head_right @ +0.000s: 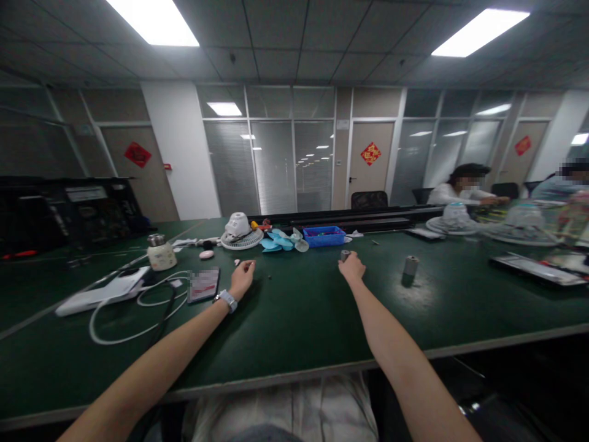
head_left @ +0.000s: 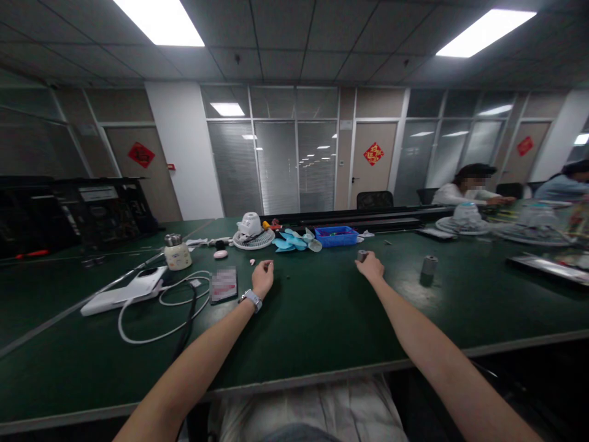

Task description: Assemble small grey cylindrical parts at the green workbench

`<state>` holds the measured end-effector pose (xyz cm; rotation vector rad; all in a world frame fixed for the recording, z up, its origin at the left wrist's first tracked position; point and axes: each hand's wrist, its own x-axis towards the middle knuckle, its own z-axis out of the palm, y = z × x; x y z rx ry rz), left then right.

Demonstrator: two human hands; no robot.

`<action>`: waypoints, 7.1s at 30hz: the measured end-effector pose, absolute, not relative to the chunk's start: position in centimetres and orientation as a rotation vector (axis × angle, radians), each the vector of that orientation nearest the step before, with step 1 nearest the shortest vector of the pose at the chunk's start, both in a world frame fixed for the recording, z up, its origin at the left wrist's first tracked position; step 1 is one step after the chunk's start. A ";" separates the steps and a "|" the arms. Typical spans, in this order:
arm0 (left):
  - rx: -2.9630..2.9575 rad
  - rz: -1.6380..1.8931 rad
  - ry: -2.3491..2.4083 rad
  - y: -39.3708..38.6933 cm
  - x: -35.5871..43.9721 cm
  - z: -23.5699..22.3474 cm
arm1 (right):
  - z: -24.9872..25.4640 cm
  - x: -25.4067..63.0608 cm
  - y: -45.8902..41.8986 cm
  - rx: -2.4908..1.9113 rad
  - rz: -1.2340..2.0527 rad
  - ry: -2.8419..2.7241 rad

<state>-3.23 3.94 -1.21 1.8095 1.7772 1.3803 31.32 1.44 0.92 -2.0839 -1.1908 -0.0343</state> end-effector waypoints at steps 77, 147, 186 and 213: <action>1.992 1.297 1.511 1.4 -2.0 0.0 | 0.1 23.2 2.4 -1.538 0.350 -1.511; 1.778 1.325 1.798 2.7 -2.4 -0.9 | -0.9 12.6 -0.3 -1.137 0.205 -2.239; 1.905 1.182 1.755 2.9 -2.5 -1.2 | 2.4 35.0 2.2 -1.773 -0.173 -1.377; 2.140 1.308 1.440 0.4 0.7 1.4 | -1.5 15.4 1.1 -1.255 0.412 -1.769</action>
